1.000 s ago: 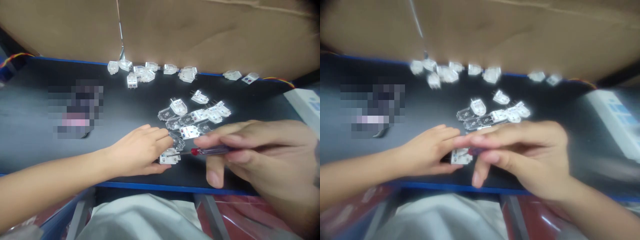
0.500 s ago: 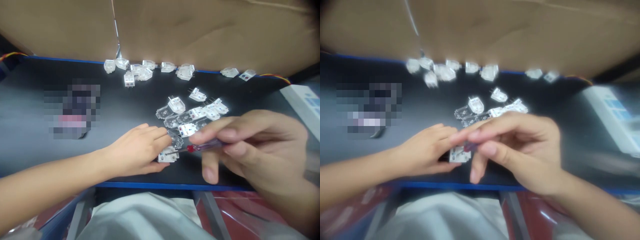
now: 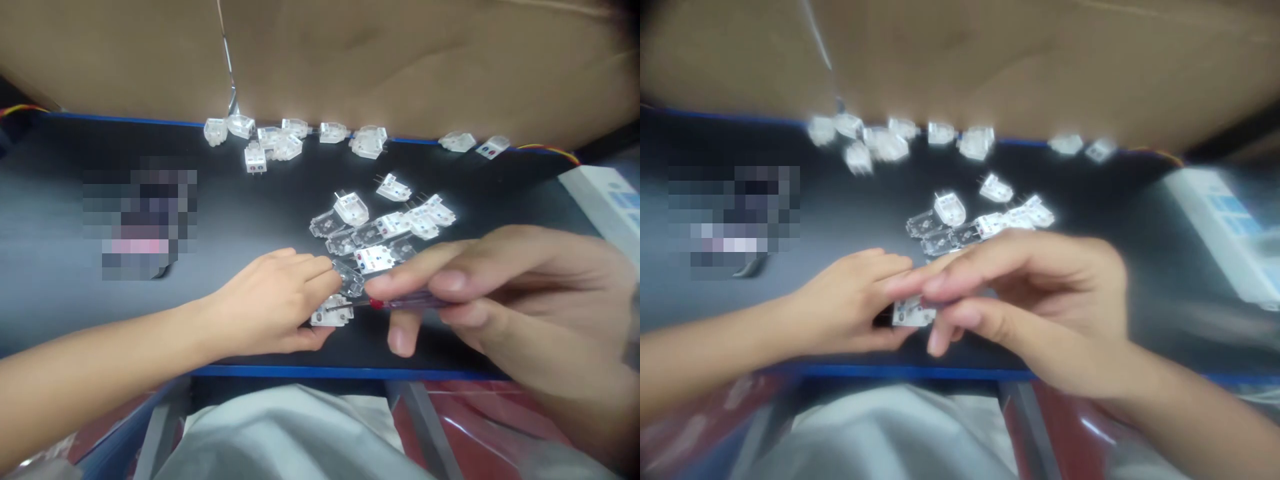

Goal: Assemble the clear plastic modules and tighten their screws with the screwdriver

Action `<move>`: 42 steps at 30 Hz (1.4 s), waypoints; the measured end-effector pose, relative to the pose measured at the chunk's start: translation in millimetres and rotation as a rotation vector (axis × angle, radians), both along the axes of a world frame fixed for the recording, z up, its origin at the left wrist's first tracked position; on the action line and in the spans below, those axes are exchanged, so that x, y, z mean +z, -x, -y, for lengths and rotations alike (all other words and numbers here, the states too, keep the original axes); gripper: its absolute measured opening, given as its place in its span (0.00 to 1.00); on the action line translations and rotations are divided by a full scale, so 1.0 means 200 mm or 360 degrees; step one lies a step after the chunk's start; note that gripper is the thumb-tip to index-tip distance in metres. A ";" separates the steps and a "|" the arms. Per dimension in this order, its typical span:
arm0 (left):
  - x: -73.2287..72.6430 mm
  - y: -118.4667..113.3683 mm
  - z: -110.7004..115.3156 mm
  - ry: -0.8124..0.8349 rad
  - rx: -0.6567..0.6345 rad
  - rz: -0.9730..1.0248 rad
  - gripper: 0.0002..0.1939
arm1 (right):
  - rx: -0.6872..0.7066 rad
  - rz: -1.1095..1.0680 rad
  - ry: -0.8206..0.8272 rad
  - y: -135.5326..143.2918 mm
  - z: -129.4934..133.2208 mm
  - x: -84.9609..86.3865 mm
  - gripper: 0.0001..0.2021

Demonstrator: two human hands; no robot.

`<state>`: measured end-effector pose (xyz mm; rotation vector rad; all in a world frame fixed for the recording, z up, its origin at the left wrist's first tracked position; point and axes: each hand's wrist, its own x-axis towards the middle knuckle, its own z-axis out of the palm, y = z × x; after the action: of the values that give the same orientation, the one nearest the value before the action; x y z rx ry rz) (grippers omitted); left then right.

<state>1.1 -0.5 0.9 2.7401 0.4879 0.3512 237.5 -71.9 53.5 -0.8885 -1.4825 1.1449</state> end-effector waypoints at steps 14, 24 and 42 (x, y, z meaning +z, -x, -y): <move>0.03 0.06 0.02 -0.0064 0.0121 0.0188 0.05 | 0.0278 0.1509 -0.0591 -0.04 -0.05 -0.17 0.12; 0.06 0.08 0.03 -0.0020 -0.0002 0.0236 0.07 | 0.0249 0.1194 -0.0771 -0.02 -0.07 -0.25 0.14; 0.11 0.15 -0.13 0.0190 0.0069 -0.0041 0.13 | -0.0036 0.1812 -0.1006 -0.03 -0.03 -0.25 0.13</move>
<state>-29.8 24.6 22.3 2.6251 0.5577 0.2880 243.0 -65.7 3.0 -1.1282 -2.5130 -0.0104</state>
